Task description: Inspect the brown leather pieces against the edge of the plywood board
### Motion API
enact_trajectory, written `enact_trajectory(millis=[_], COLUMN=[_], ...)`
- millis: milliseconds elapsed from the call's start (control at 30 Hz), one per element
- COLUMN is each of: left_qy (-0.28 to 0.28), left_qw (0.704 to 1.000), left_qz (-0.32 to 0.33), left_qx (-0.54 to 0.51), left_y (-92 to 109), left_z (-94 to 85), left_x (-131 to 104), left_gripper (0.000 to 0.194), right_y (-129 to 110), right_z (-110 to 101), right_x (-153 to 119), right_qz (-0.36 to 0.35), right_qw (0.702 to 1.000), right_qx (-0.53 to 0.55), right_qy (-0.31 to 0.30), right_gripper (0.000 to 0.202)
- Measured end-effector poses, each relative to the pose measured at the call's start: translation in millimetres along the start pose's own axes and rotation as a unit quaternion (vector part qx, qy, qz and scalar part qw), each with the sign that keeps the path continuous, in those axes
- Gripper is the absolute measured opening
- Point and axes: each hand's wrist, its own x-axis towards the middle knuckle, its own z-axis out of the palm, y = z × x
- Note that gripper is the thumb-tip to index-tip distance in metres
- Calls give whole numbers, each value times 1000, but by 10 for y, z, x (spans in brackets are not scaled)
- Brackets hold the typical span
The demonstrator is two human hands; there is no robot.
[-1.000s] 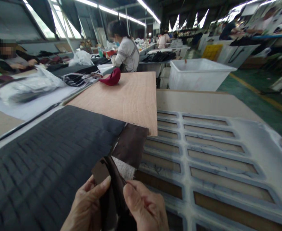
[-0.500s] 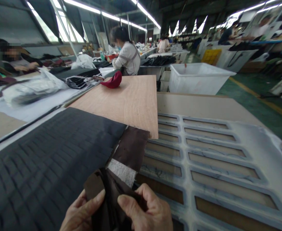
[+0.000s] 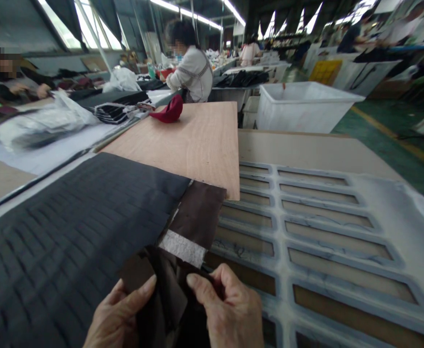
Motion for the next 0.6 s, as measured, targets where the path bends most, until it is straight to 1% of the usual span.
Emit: enact_trajectory(millis=[100, 167, 233, 300, 400, 500, 600], left_qy=[32, 53, 64, 66, 63, 71, 91], left_qw=[999, 998, 997, 996, 996, 996, 995], left_qz=[7, 24, 37, 40, 29, 18, 17], left_qx=[7, 15, 25, 35, 47, 41, 39], left_y=[54, 86, 101, 97, 79, 81, 107], left_z=[58, 109, 143, 150, 127, 97, 55], left_x=[-42, -77, -99, -103, -98, -103, -123], left_gripper=[32, 26, 25, 26, 29, 30, 27], right_y=[5, 2, 2, 8, 24, 40, 82], right_z=[4, 7, 12, 15, 10, -15, -55], right_x=[23, 29, 27, 21, 13, 18, 53], right_qz=[11, 22, 25, 16, -27, -76, -82], right_qw=[1000, 999, 998, 998, 999, 997, 996], right_qx=[17, 41, 61, 63, 36, 14, 5], right_qy=[9, -1, -6, 6, 29, 21, 45], right_gripper=[44, 45, 47, 47, 45, 40, 41])
